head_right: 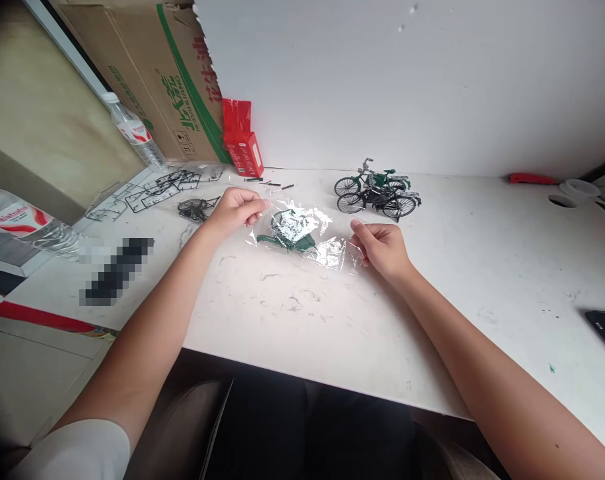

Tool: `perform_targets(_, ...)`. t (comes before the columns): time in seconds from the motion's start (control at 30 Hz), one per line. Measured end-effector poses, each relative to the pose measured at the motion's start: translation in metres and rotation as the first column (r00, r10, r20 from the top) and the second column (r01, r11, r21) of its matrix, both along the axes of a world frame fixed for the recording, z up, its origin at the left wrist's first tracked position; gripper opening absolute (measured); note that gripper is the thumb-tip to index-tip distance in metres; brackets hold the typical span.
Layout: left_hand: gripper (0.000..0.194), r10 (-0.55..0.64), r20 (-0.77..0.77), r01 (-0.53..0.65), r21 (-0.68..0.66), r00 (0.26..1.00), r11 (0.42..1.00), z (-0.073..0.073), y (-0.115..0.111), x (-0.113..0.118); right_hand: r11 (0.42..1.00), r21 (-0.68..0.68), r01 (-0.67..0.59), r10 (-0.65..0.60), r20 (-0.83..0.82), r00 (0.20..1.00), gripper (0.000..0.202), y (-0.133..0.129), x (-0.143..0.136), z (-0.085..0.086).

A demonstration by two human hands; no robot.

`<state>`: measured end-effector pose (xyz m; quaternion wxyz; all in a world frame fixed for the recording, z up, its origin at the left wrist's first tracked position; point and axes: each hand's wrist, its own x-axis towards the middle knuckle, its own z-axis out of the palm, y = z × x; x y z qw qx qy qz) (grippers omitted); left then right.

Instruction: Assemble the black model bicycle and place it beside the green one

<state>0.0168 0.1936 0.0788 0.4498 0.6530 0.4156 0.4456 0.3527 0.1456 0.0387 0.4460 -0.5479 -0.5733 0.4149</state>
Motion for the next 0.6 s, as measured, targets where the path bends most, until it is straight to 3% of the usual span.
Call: perform_targets(0.6, 0.047, 0.047, 0.215, -0.042, -0.029, 0.976, 0.999, 0.006, -0.006, 0.006, 0.994, 0.07, -0.086, 0.069, 0.213, 0.975, 0.077, -0.008, -0.005, 0.005)
